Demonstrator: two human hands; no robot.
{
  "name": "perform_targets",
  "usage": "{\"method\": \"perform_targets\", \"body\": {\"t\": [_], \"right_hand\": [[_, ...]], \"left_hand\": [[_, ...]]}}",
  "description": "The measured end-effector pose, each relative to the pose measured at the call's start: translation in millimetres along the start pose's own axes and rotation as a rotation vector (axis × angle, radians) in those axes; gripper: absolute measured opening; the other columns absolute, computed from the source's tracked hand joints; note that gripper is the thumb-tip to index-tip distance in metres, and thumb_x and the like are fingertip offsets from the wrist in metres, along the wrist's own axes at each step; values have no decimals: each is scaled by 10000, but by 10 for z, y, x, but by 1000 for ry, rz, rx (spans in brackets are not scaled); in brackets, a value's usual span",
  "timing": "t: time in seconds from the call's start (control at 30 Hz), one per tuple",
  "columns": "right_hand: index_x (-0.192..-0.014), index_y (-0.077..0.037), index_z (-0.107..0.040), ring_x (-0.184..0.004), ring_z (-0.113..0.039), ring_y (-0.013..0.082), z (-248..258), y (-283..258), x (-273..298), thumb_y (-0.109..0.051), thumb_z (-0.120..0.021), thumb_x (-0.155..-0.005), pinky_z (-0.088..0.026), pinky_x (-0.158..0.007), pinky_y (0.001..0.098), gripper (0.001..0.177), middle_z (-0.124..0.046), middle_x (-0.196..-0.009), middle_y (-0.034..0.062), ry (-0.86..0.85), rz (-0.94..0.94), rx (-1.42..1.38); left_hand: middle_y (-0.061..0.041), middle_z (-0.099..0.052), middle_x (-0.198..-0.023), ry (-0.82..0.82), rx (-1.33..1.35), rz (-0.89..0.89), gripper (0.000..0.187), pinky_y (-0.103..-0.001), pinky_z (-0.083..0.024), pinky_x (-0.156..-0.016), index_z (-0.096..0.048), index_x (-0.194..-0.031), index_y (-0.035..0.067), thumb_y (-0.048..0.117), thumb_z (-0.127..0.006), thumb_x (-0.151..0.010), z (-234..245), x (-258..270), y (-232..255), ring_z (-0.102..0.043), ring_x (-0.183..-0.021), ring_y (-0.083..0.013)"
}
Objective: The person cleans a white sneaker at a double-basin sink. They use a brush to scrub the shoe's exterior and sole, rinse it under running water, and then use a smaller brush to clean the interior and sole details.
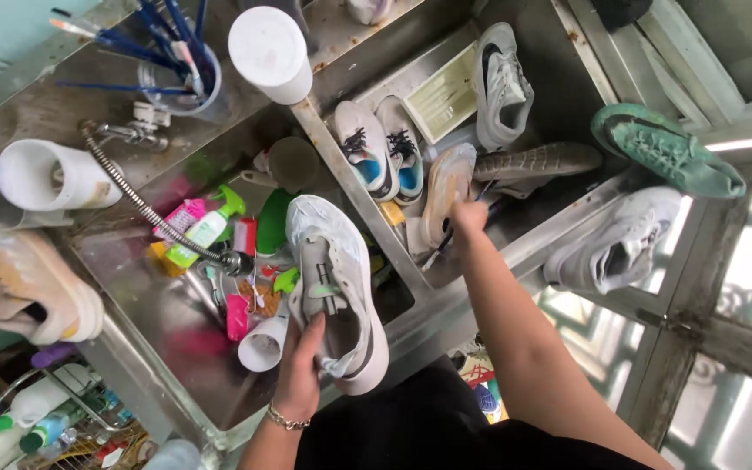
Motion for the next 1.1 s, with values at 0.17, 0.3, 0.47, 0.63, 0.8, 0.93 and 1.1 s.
{"method": "perform_targets", "body": {"t": [0.17,0.3,0.47,0.63,0.8,0.93,1.1], "right_hand": [[-905,86,-700,-653,-749,466,-933,963,-530,-222,-957,-1024,-611,-674,648,419,-719,-703,317,-494,-403,152],[-1409,-38,-920,-1327,-896,355,-1184,1178,-697,-748,-907,-1037,-739,-1081,525,801,-939,-1343,151,-609,220,1077],[-1209,-19,-908,-964,-782,319,-559,548,-132,-578,-907,-1066,-651,-817,474,577,-819,-1025,127,-528,74,583],[-950,7,-892,-497,-636,271,280,-44,535,-359,-906,-1102,-539,-477,407,396,-666,-615,95,-407,-70,-50],[-930,-65,-821,-467,-563,194,817,-138,1040,-261,-998,-1039,-469,-436,296,286,-585,-574,71,-429,-19,-209],[-978,-173,-901,-672,-759,177,1241,-307,1774,-452,-1060,-934,-607,-679,314,324,-816,-705,23,-354,102,30],[-1148,-19,-876,-897,-848,306,1415,-623,2872,-441,-1020,-1009,-670,-848,466,467,-897,-994,163,-520,314,96]], "left_hand": [[-79,-742,-1811,18,-96,58,807,-421,-522,-1397,-642,-1803,129,276,-756,-1018,-503,-417,60,-689,-1641,-243],[-161,-640,-1850,-94,-251,69,924,-568,-545,-1387,-583,-1873,159,481,-913,-1072,-1137,-840,194,-653,-1659,-349],[-199,-704,-1767,-153,-245,67,973,-551,-543,-1361,-637,-1798,74,578,-955,-1029,-1933,-1424,333,-673,-1633,-342],[-230,-681,-1804,-133,-295,-29,1033,-550,-495,-1414,-639,-1765,11,657,-950,-1020,-2261,-2398,274,-589,-1727,-368],[-232,-470,-1967,-2,-746,-249,1138,-562,-345,-1525,-416,-1927,58,743,-817,-1111,-2261,-2312,355,-436,-1837,-351],[-166,-760,-1705,-140,-864,-229,953,-527,-493,-1437,-682,-1742,119,712,-925,-1037,-1856,-2089,-181,-640,-1687,-345],[-111,-739,-1781,-270,-635,181,1042,-497,-480,-1437,-658,-1814,172,823,-863,-1026,-1489,-930,-97,-627,-1713,-283]]}}
Point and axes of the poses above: each hand's wrist, its own x-axis away from the middle knuckle, its own z-axis out of the back of the hand, y = z × x, the point moved 4 cm from there along -x, towards the middle knuckle
